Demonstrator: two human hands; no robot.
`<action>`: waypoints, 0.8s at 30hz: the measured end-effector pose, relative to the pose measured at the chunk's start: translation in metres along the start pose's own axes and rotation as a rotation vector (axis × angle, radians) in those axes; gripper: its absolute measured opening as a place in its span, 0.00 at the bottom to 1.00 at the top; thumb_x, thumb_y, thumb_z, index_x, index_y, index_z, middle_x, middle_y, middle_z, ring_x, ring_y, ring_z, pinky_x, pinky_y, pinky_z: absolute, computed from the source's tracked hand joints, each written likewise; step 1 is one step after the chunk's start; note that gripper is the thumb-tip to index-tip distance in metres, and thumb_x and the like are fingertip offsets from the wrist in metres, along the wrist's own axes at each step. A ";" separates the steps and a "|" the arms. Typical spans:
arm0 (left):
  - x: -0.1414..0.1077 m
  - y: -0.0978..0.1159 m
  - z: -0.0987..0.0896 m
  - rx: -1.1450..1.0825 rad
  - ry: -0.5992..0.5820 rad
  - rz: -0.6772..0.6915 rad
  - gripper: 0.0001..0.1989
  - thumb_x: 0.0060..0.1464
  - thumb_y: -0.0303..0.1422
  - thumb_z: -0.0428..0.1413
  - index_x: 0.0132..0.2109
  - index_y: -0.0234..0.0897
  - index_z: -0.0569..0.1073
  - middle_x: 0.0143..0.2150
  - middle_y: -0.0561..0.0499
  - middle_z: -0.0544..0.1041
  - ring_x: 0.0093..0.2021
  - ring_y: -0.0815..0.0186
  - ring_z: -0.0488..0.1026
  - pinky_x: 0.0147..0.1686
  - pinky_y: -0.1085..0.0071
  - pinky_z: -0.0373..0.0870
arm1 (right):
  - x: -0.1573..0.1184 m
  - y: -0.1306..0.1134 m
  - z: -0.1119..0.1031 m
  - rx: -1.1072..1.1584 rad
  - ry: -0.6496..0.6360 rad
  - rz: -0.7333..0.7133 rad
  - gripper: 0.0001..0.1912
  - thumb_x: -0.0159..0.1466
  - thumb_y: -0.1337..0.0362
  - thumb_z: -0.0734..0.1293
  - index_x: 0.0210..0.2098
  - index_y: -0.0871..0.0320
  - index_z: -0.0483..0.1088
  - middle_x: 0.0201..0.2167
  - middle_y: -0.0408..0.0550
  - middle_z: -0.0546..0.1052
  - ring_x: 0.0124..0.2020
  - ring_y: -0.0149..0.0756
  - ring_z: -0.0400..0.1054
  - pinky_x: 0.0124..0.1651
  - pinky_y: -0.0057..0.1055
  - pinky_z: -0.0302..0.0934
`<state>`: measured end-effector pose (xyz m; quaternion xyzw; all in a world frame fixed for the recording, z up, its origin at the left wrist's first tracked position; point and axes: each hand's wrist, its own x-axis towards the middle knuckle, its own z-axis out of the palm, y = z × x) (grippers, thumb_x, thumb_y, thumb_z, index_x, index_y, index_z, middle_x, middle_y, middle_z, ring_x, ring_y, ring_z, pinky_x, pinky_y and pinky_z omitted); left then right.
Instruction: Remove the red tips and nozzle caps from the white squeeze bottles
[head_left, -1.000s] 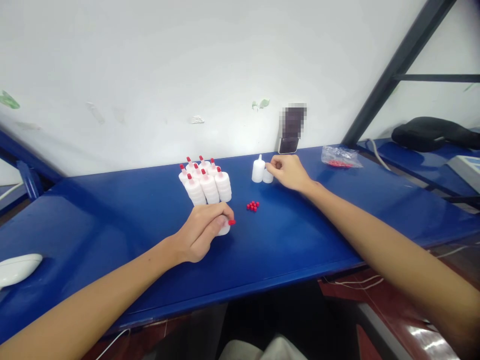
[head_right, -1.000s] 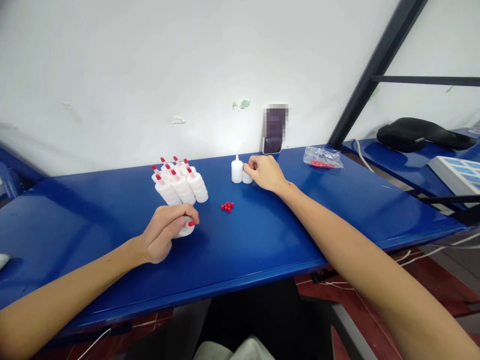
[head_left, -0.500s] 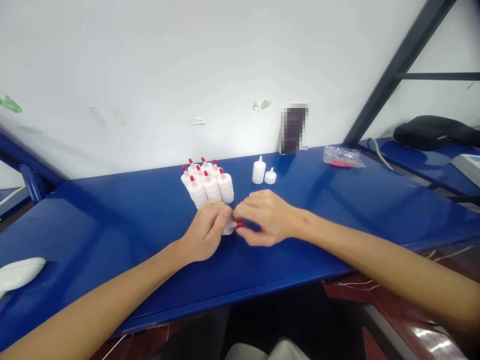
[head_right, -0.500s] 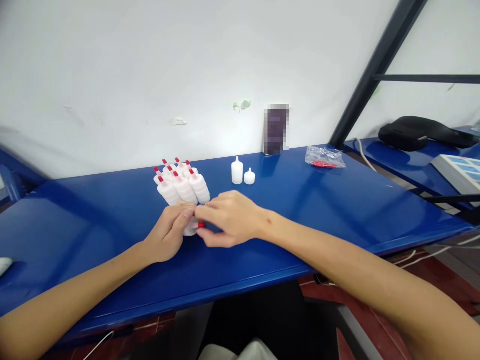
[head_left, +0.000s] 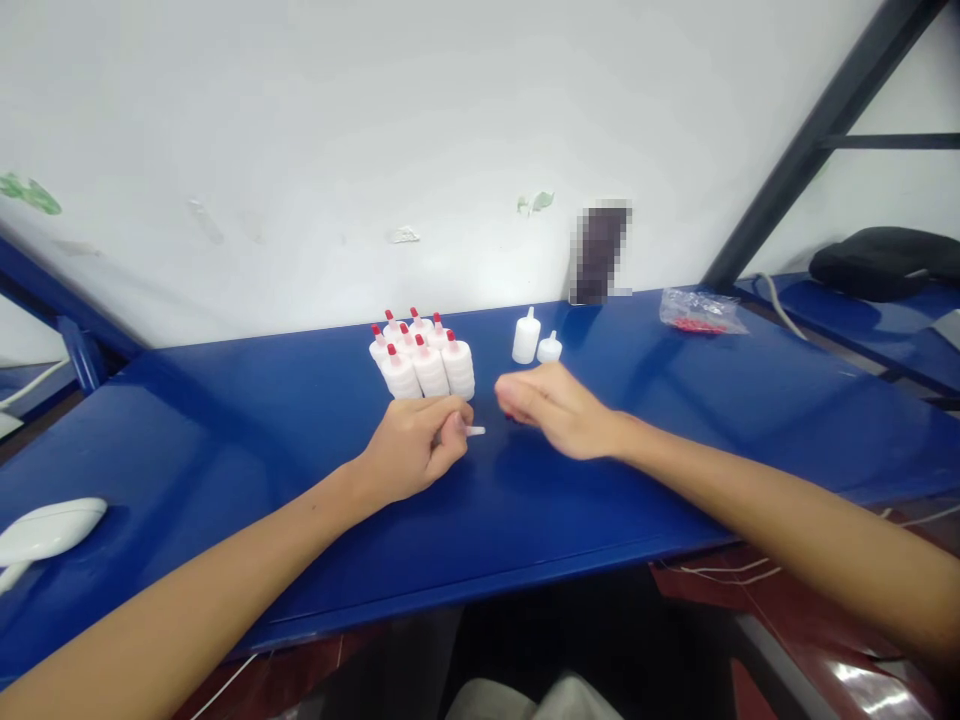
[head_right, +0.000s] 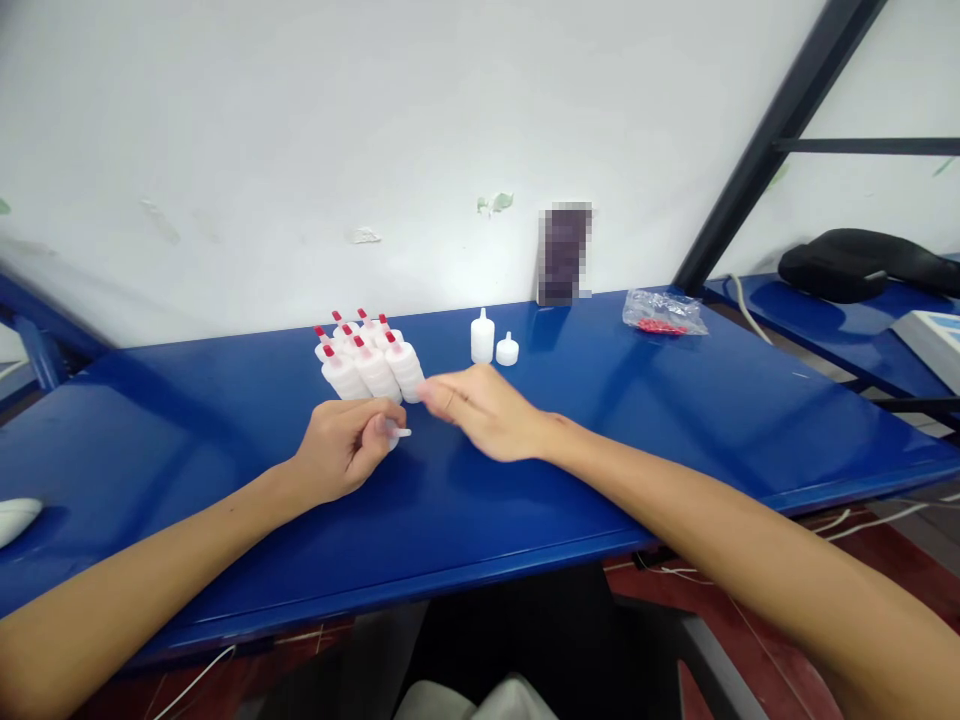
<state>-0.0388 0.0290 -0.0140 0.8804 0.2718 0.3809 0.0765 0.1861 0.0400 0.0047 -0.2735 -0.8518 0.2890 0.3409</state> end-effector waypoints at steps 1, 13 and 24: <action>-0.001 -0.001 -0.001 0.003 0.007 0.008 0.15 0.64 0.29 0.44 0.33 0.34 0.72 0.23 0.54 0.72 0.20 0.73 0.63 0.23 0.75 0.59 | 0.000 0.005 -0.006 -0.008 0.055 0.027 0.26 0.75 0.51 0.50 0.23 0.55 0.50 0.19 0.37 0.53 0.21 0.27 0.48 0.27 0.29 0.46; 0.003 0.013 0.001 -0.299 -0.154 -0.347 0.23 0.66 0.35 0.43 0.27 0.34 0.74 0.27 0.50 0.77 0.29 0.67 0.71 0.35 0.69 0.66 | 0.001 0.034 -0.045 -0.525 -0.358 0.296 0.14 0.71 0.55 0.57 0.35 0.57 0.64 0.28 0.45 0.71 0.28 0.33 0.61 0.32 0.29 0.49; 0.001 0.011 0.001 -0.396 -0.138 -0.505 0.19 0.64 0.36 0.45 0.30 0.32 0.74 0.21 0.54 0.72 0.20 0.72 0.66 0.21 0.77 0.62 | 0.001 0.032 -0.039 -0.640 -0.387 0.248 0.17 0.71 0.60 0.53 0.31 0.57 0.67 0.29 0.47 0.74 0.29 0.35 0.63 0.33 0.31 0.48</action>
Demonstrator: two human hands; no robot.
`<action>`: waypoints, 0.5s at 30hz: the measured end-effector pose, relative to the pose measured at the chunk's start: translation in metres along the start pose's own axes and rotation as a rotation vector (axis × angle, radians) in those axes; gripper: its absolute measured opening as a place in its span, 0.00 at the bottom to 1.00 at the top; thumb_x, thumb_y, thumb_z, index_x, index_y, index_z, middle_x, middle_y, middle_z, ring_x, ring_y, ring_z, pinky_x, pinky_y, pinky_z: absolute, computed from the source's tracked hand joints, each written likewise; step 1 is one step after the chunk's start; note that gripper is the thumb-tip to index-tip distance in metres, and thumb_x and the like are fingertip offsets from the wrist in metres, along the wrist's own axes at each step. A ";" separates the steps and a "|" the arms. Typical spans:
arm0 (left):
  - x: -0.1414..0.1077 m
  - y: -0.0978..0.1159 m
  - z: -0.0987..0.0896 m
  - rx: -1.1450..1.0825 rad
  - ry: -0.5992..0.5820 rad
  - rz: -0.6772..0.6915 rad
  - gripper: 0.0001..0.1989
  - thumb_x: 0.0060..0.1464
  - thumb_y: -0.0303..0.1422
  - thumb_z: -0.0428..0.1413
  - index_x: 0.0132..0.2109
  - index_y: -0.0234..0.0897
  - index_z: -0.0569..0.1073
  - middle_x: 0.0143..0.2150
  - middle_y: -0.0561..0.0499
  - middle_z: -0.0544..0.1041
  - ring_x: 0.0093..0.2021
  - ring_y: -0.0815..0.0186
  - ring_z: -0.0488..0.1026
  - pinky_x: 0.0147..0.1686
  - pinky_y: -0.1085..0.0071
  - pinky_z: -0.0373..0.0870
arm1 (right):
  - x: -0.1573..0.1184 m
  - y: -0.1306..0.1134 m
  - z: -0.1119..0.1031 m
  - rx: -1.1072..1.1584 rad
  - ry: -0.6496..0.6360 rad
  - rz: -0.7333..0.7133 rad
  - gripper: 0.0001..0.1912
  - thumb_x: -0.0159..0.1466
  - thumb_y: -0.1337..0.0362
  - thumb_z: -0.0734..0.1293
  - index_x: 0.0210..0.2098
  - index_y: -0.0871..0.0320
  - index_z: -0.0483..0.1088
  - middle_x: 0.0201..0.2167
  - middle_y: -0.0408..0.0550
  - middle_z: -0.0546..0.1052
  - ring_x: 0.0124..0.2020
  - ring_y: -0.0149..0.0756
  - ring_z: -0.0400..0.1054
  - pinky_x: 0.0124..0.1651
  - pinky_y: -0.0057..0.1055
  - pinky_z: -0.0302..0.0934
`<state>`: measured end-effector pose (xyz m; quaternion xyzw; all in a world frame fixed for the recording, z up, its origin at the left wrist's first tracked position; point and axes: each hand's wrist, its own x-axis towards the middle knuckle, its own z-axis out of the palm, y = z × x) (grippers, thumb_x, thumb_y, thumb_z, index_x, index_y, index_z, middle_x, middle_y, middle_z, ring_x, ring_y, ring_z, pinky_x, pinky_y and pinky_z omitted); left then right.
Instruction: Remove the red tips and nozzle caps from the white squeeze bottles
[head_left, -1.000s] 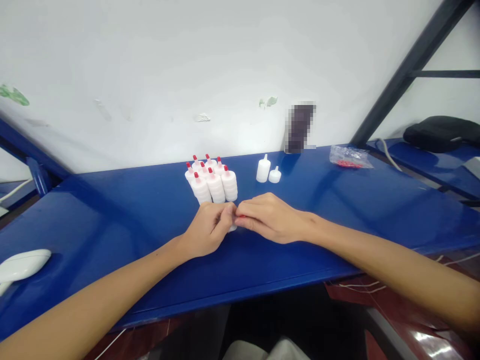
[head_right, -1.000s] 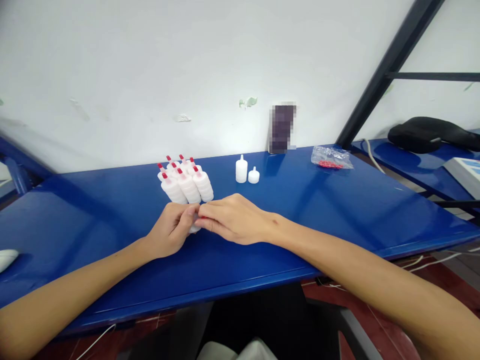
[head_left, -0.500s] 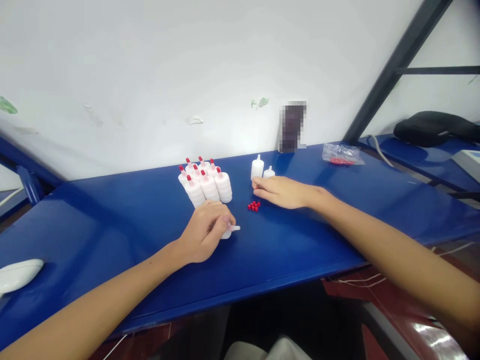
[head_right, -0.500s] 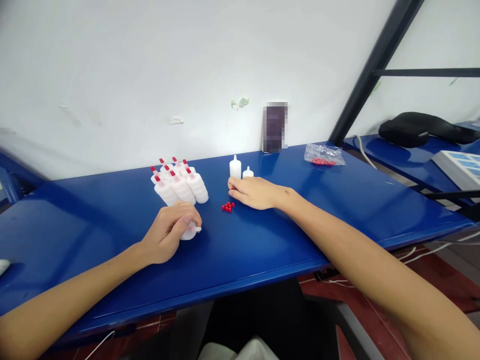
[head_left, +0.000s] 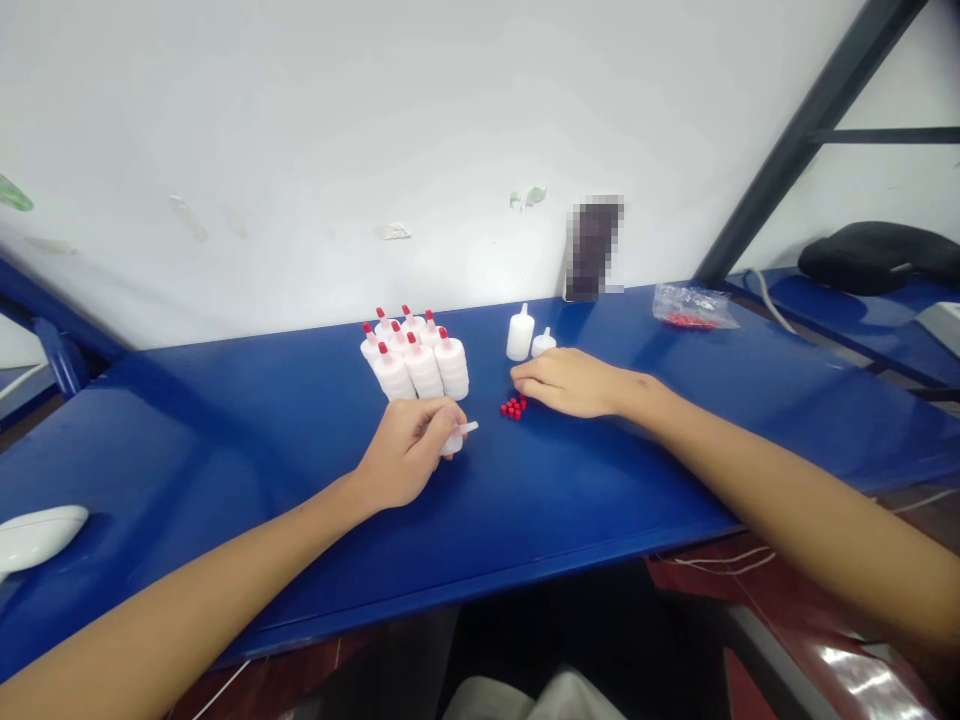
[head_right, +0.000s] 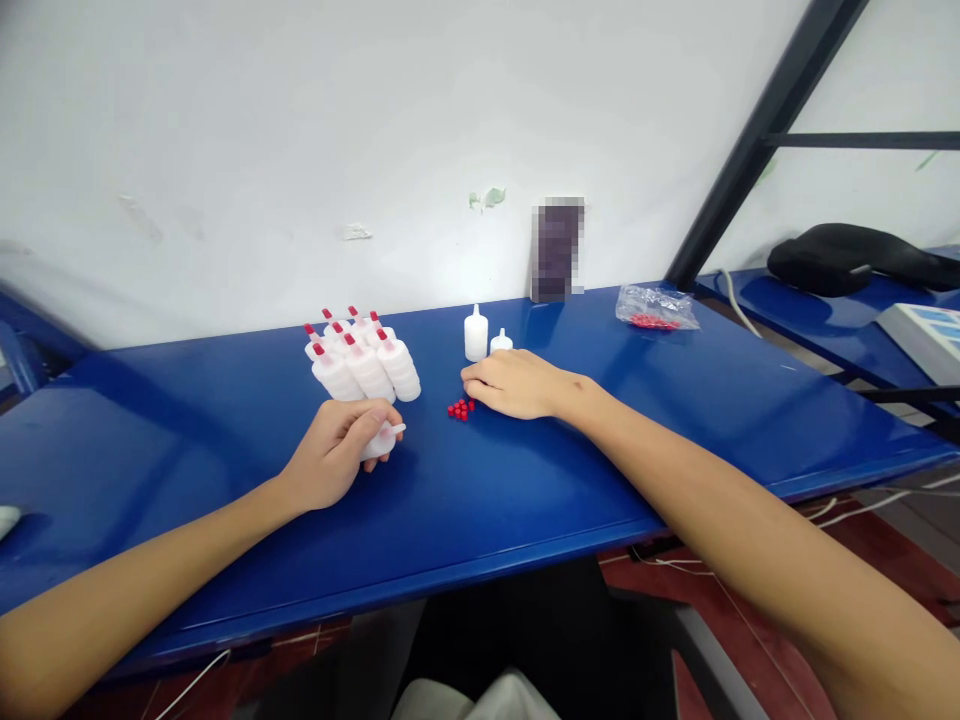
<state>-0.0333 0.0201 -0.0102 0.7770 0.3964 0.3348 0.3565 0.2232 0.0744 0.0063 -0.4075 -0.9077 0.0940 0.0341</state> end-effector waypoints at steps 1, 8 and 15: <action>0.000 0.000 0.000 0.014 0.002 0.013 0.19 0.64 0.36 0.45 0.30 0.32 0.74 0.21 0.54 0.72 0.20 0.73 0.66 0.21 0.77 0.62 | 0.000 -0.001 0.001 0.008 0.005 -0.010 0.17 0.71 0.61 0.53 0.30 0.57 0.67 0.29 0.47 0.74 0.29 0.35 0.63 0.33 0.31 0.48; 0.000 0.000 0.001 0.048 -0.056 0.036 0.20 0.66 0.36 0.45 0.31 0.33 0.74 0.22 0.54 0.71 0.23 0.72 0.67 0.24 0.77 0.62 | 0.003 -0.006 0.005 0.106 0.115 -0.074 0.13 0.68 0.66 0.55 0.29 0.57 0.64 0.24 0.43 0.70 0.26 0.32 0.60 0.33 0.30 0.47; 0.001 -0.005 0.001 0.017 -0.044 0.075 0.23 0.70 0.42 0.41 0.32 0.34 0.69 0.25 0.54 0.70 0.24 0.71 0.66 0.27 0.75 0.63 | 0.001 -0.053 0.015 0.259 0.326 -0.420 0.13 0.72 0.59 0.57 0.34 0.58 0.65 0.29 0.44 0.70 0.28 0.30 0.60 0.33 0.28 0.53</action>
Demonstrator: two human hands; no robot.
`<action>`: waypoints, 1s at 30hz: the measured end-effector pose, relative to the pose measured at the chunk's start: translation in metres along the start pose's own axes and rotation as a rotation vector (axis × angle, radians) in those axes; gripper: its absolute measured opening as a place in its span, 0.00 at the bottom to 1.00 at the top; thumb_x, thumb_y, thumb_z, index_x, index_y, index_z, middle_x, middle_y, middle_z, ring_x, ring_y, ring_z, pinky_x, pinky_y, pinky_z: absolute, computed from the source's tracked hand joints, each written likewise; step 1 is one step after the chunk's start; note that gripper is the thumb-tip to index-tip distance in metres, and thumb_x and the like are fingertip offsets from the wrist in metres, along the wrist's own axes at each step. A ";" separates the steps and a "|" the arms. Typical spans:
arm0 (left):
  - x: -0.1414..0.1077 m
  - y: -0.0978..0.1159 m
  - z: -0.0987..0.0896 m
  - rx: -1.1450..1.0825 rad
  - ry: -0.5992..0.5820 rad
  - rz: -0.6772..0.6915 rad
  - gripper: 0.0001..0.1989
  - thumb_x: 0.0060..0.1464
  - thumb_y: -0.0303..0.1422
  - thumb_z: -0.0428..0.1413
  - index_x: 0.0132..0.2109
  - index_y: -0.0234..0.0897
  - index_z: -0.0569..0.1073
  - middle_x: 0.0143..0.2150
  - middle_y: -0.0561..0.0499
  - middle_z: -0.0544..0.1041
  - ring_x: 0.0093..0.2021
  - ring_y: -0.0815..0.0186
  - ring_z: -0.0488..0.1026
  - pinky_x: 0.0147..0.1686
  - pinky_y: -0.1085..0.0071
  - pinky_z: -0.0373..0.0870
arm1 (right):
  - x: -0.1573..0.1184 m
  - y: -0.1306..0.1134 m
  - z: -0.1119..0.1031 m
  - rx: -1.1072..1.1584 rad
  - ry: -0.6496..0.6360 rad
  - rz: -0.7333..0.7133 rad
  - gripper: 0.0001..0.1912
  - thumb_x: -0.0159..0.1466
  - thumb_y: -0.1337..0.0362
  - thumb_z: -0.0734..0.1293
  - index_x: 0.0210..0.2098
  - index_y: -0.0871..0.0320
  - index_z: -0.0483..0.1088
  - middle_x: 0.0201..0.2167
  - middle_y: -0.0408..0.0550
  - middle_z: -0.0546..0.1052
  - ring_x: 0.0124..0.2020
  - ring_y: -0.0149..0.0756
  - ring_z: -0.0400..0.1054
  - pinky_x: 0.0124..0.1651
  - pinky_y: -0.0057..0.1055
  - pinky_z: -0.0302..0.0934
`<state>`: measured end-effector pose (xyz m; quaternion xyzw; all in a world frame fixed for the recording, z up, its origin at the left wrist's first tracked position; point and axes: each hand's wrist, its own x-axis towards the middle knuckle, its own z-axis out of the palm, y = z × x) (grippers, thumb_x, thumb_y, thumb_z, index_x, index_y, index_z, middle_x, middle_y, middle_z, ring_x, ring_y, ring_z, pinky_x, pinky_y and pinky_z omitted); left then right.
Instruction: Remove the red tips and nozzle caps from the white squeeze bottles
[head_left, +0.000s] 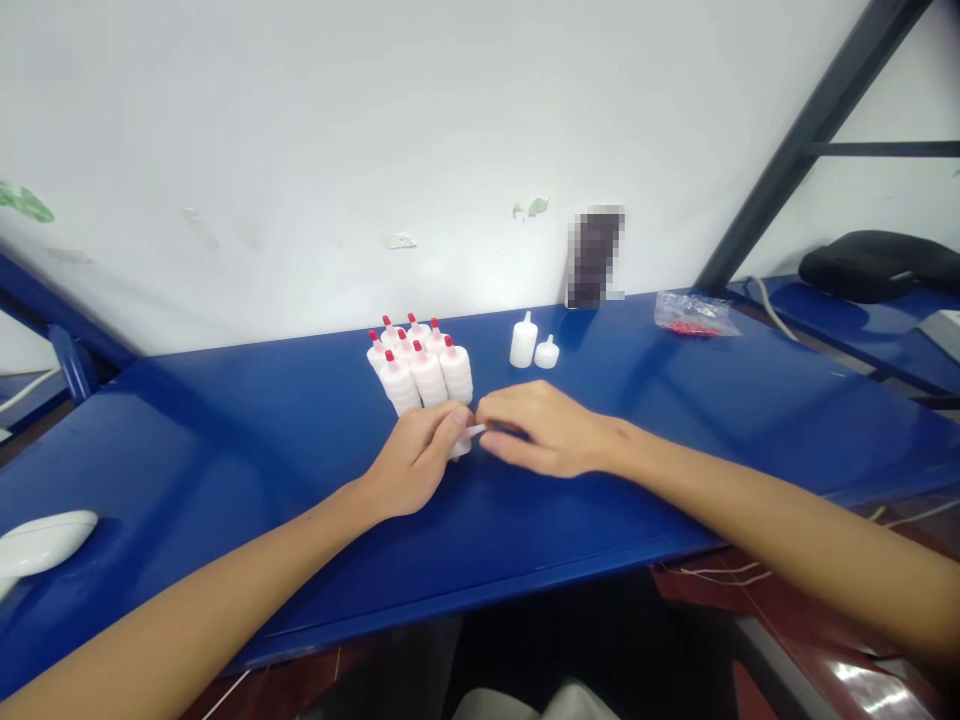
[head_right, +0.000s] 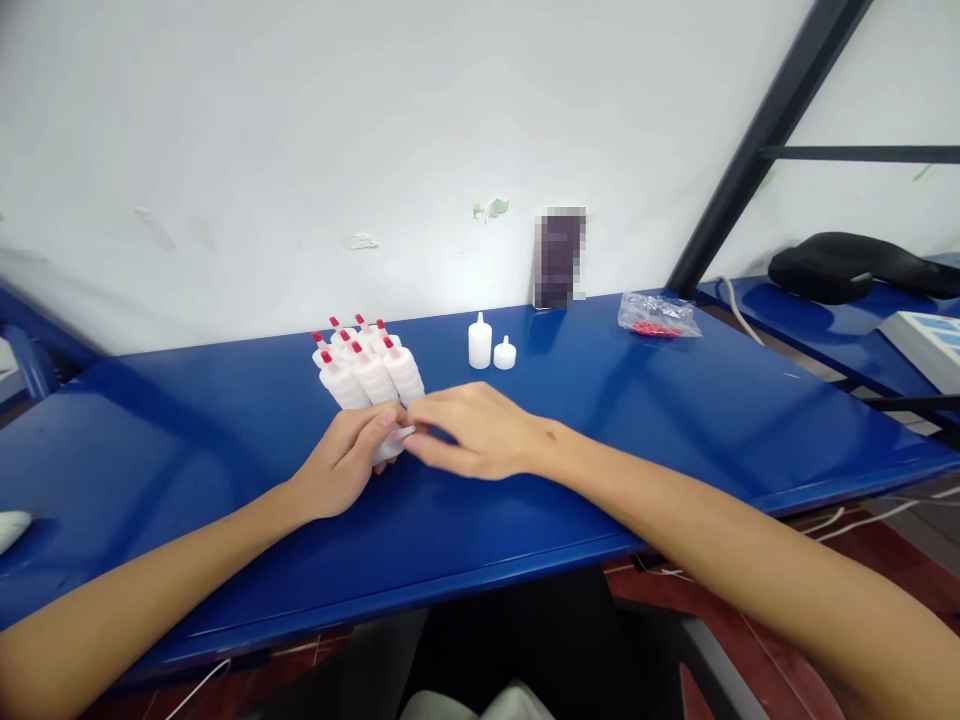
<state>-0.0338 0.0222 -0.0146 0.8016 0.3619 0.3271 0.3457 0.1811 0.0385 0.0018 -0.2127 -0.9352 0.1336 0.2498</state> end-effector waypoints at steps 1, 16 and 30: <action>0.000 -0.001 0.000 -0.012 -0.009 0.017 0.23 0.70 0.43 0.41 0.31 0.34 0.68 0.25 0.54 0.69 0.24 0.72 0.65 0.27 0.75 0.63 | 0.001 -0.005 0.004 0.002 0.012 -0.042 0.13 0.72 0.60 0.56 0.34 0.58 0.65 0.28 0.43 0.70 0.27 0.29 0.59 0.32 0.27 0.52; -0.005 0.002 0.000 -0.166 0.108 -0.121 0.12 0.63 0.34 0.43 0.33 0.37 0.64 0.25 0.56 0.68 0.19 0.73 0.63 0.21 0.74 0.59 | -0.023 0.087 -0.037 -0.140 0.792 0.717 0.14 0.58 0.61 0.63 0.18 0.56 0.59 0.17 0.39 0.61 0.22 0.30 0.55 0.29 0.31 0.51; -0.002 0.003 0.000 0.084 0.047 -0.013 0.15 0.69 0.37 0.42 0.39 0.36 0.70 0.32 0.53 0.72 0.34 0.66 0.67 0.36 0.70 0.63 | -0.016 0.058 -0.050 -0.133 0.528 0.601 0.09 0.60 0.61 0.64 0.25 0.57 0.66 0.28 0.45 0.70 0.31 0.36 0.63 0.37 0.33 0.54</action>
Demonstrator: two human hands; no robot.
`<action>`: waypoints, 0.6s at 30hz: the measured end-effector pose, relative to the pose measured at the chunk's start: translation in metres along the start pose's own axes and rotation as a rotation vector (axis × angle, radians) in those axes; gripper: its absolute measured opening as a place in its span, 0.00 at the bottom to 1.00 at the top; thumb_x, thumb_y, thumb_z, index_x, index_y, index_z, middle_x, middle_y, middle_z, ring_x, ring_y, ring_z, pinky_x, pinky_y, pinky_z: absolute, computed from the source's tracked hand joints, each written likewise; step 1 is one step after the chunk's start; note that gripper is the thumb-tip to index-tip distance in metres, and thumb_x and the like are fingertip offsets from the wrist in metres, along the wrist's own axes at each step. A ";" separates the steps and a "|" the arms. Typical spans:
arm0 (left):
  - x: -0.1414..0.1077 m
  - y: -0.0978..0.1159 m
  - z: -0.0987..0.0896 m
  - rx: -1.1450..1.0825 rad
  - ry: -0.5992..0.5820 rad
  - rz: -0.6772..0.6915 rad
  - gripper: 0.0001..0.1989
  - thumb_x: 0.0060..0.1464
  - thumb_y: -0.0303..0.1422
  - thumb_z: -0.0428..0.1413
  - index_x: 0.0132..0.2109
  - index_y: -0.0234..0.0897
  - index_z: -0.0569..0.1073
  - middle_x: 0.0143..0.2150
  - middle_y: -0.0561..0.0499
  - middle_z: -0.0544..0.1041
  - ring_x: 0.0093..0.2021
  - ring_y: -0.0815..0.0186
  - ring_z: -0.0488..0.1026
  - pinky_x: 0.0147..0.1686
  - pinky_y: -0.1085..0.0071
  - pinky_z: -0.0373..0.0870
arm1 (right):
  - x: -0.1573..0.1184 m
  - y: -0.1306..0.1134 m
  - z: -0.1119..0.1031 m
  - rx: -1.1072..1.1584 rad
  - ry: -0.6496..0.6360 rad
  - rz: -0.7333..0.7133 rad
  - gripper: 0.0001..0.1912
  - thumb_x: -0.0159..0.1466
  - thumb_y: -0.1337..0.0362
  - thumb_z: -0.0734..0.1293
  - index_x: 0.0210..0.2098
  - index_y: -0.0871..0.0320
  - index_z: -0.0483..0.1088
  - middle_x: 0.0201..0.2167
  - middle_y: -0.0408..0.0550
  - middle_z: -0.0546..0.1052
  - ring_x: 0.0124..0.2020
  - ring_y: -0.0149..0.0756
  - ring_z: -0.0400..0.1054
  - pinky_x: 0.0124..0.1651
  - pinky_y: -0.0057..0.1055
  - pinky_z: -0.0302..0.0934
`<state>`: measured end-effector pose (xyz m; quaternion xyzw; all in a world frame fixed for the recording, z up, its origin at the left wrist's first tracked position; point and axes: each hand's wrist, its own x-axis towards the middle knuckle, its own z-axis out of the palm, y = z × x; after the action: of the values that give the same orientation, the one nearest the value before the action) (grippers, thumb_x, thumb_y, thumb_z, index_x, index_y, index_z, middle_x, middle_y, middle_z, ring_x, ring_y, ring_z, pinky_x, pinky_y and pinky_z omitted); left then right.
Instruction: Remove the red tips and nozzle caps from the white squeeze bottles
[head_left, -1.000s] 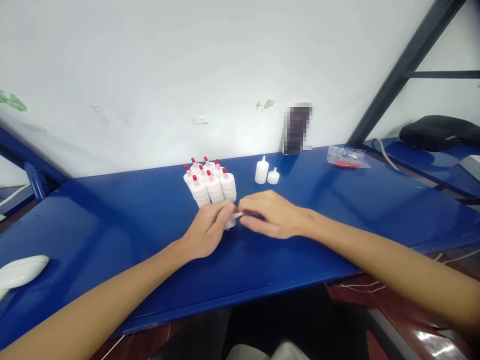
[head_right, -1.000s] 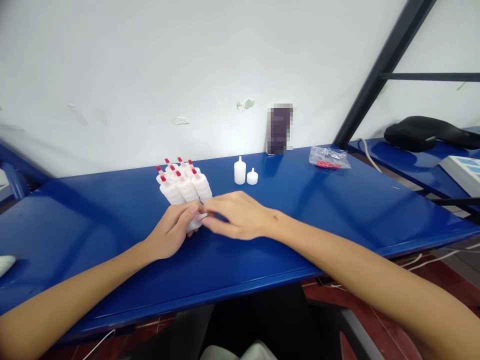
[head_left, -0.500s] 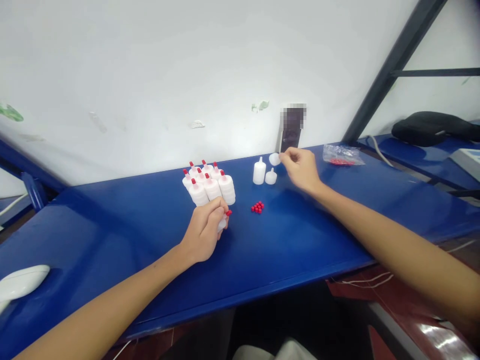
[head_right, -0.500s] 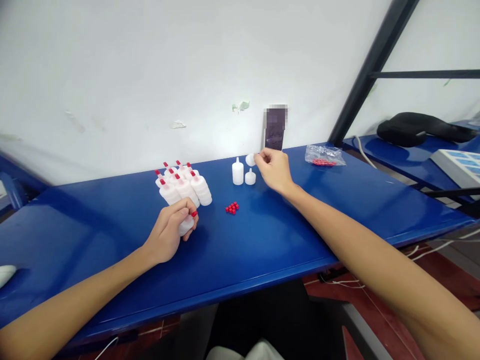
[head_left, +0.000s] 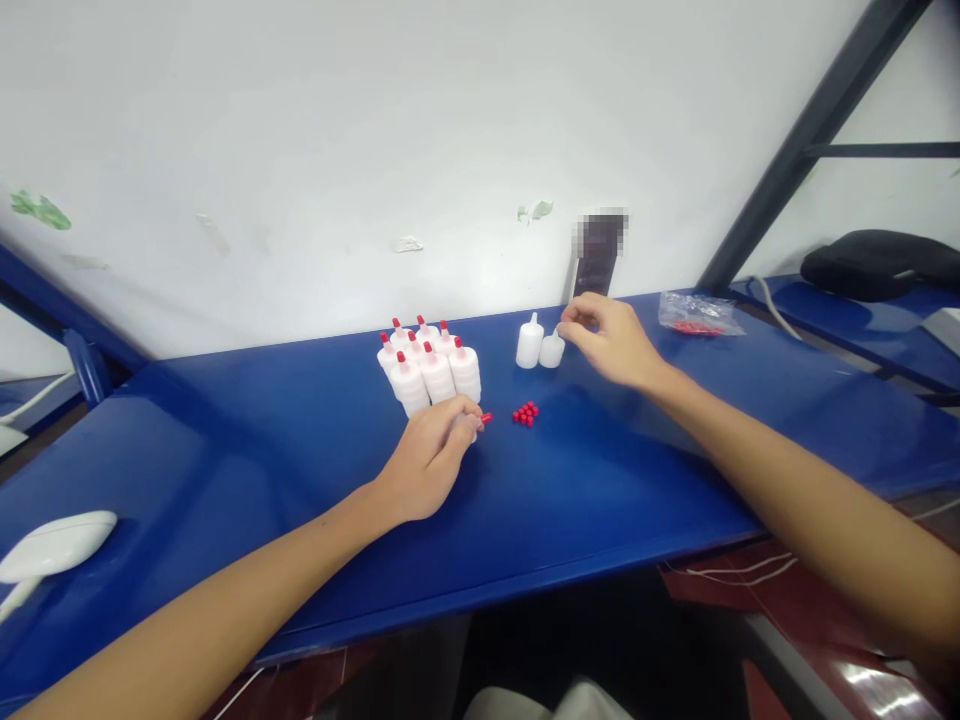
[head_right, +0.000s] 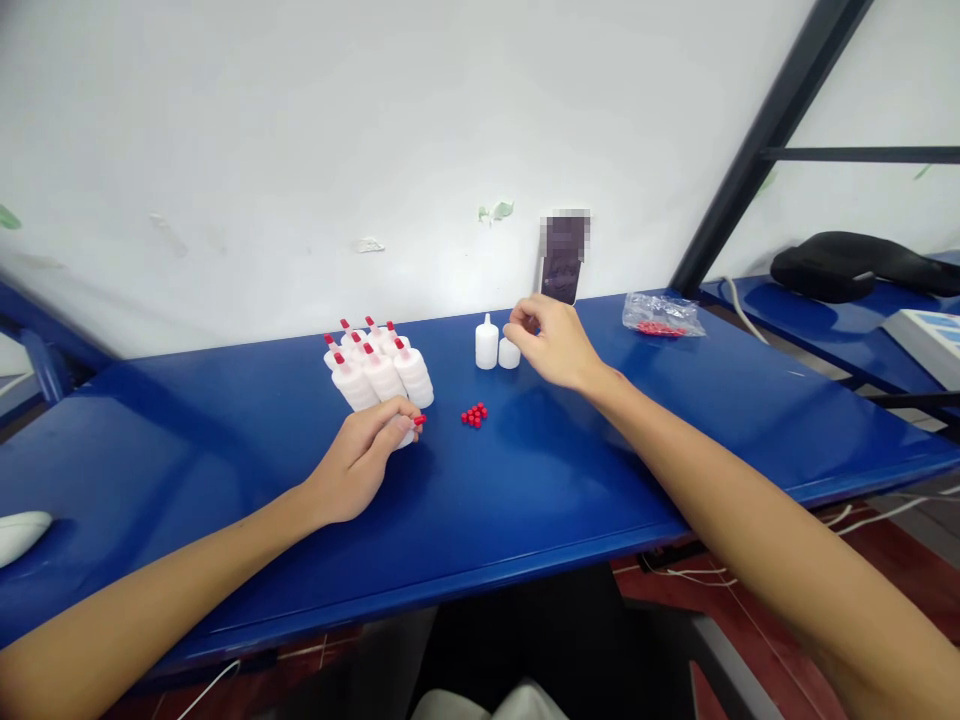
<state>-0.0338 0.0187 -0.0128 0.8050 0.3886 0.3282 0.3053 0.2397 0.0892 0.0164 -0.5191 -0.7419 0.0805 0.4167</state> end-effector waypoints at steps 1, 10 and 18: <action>0.000 0.001 0.000 -0.008 -0.004 0.003 0.15 0.69 0.37 0.42 0.39 0.36 0.69 0.32 0.53 0.72 0.33 0.67 0.67 0.36 0.70 0.63 | -0.001 -0.006 -0.002 0.057 -0.033 -0.046 0.09 0.60 0.61 0.64 0.25 0.57 0.66 0.29 0.46 0.71 0.33 0.36 0.63 0.38 0.34 0.55; -0.001 0.005 0.004 0.047 -0.062 0.134 0.06 0.63 0.32 0.50 0.47 0.37 0.66 0.37 0.53 0.71 0.31 0.69 0.64 0.32 0.71 0.63 | -0.034 -0.051 0.021 0.299 -0.439 -0.403 0.16 0.66 0.54 0.67 0.28 0.58 0.65 0.24 0.40 0.66 0.27 0.29 0.58 0.32 0.29 0.52; 0.000 0.000 0.004 0.144 -0.103 0.251 0.05 0.63 0.27 0.47 0.42 0.37 0.67 0.39 0.50 0.71 0.39 0.64 0.68 0.41 0.67 0.66 | -0.044 -0.061 0.030 0.280 -0.571 -0.426 0.20 0.75 0.56 0.53 0.28 0.57 0.60 0.23 0.39 0.63 0.24 0.27 0.56 0.31 0.27 0.51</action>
<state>-0.0311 0.0175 -0.0155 0.8829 0.2911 0.2933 0.2228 0.1809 0.0340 0.0075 -0.2479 -0.9013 0.2340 0.2674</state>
